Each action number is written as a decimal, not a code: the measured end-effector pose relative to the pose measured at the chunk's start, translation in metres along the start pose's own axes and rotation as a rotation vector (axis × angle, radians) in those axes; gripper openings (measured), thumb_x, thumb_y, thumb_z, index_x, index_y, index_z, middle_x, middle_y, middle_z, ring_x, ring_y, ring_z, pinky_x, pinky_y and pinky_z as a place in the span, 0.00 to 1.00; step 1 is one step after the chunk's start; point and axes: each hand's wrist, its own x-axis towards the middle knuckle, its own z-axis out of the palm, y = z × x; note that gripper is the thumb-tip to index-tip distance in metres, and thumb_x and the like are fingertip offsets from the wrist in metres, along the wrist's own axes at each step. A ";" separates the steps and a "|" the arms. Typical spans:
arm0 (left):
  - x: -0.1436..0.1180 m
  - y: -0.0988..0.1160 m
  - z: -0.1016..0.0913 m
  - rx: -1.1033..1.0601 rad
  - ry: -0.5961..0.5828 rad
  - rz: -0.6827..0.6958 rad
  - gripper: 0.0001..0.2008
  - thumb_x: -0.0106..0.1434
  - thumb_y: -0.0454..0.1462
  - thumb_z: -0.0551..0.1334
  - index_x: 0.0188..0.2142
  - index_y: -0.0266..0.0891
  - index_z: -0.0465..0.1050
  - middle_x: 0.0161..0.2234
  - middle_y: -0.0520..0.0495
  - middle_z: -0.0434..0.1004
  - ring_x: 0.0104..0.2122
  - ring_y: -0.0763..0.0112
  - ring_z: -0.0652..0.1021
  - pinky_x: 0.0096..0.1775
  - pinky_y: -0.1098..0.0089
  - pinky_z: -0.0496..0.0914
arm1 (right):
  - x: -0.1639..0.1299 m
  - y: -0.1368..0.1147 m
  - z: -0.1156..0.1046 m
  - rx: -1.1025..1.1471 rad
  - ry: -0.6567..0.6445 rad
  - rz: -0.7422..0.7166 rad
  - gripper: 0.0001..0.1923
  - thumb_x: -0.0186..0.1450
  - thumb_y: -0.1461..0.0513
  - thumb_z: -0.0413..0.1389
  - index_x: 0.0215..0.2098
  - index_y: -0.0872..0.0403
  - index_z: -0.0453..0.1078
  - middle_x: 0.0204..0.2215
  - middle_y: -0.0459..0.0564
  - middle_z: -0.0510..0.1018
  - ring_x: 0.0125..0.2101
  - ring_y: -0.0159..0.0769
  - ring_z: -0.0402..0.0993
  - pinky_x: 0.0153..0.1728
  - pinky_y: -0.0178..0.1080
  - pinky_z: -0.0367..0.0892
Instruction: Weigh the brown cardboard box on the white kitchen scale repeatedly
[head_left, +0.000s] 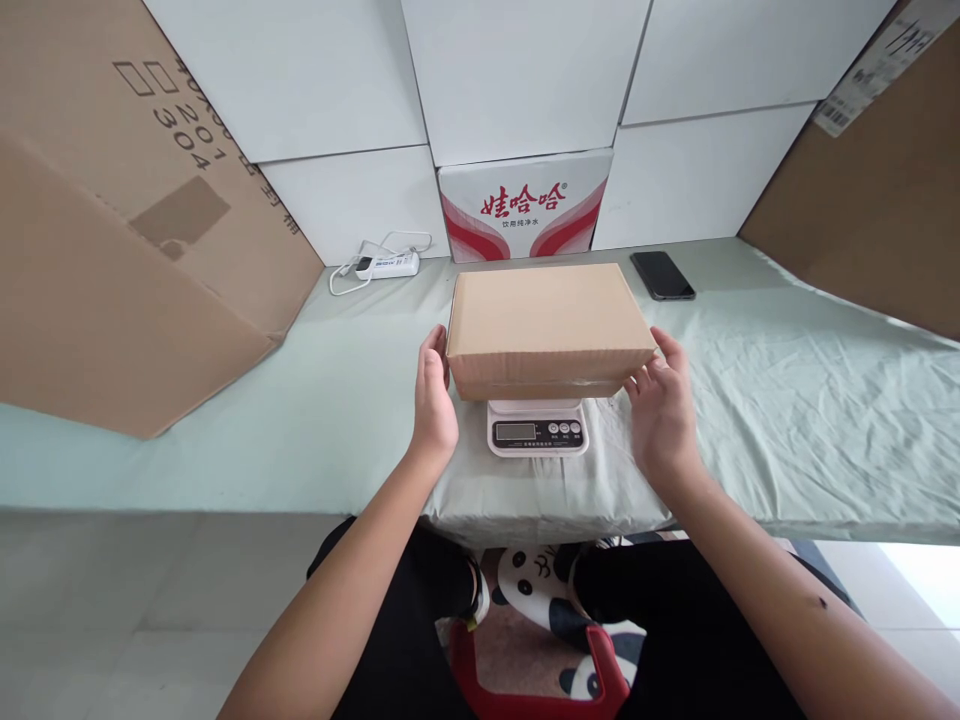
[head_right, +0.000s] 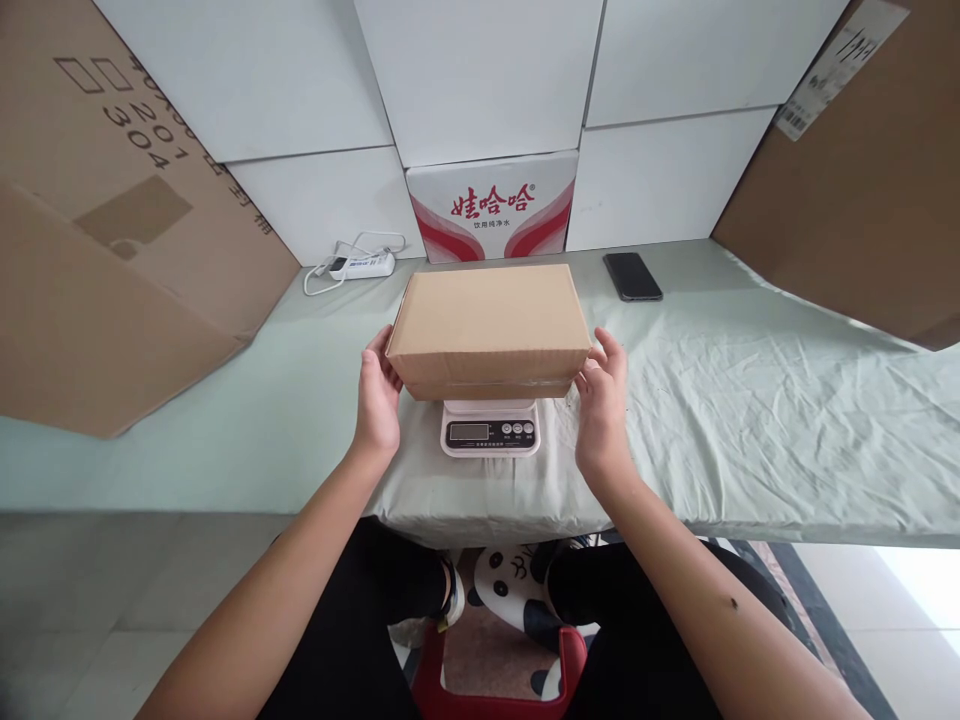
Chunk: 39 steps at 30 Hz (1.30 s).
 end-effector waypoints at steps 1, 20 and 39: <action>0.000 0.000 0.000 -0.005 0.011 -0.008 0.38 0.76 0.67 0.50 0.72 0.50 0.70 0.77 0.40 0.69 0.78 0.51 0.67 0.76 0.50 0.66 | 0.001 -0.001 0.001 0.017 0.007 0.012 0.27 0.69 0.42 0.57 0.64 0.35 0.65 0.63 0.50 0.76 0.68 0.55 0.72 0.72 0.66 0.66; 0.005 0.008 0.002 -0.095 0.059 -0.094 0.40 0.75 0.68 0.49 0.71 0.48 0.70 0.78 0.40 0.66 0.79 0.51 0.66 0.77 0.52 0.62 | 0.002 -0.022 0.003 0.385 0.190 0.224 0.26 0.71 0.38 0.48 0.50 0.44 0.74 0.57 0.56 0.80 0.65 0.54 0.78 0.72 0.64 0.68; 0.005 0.002 0.006 -0.121 0.027 -0.082 0.39 0.75 0.68 0.50 0.69 0.49 0.73 0.76 0.42 0.71 0.77 0.48 0.69 0.74 0.51 0.67 | 0.016 -0.008 -0.002 0.051 0.196 -0.086 0.18 0.74 0.45 0.52 0.51 0.43 0.74 0.55 0.52 0.83 0.57 0.47 0.80 0.69 0.61 0.69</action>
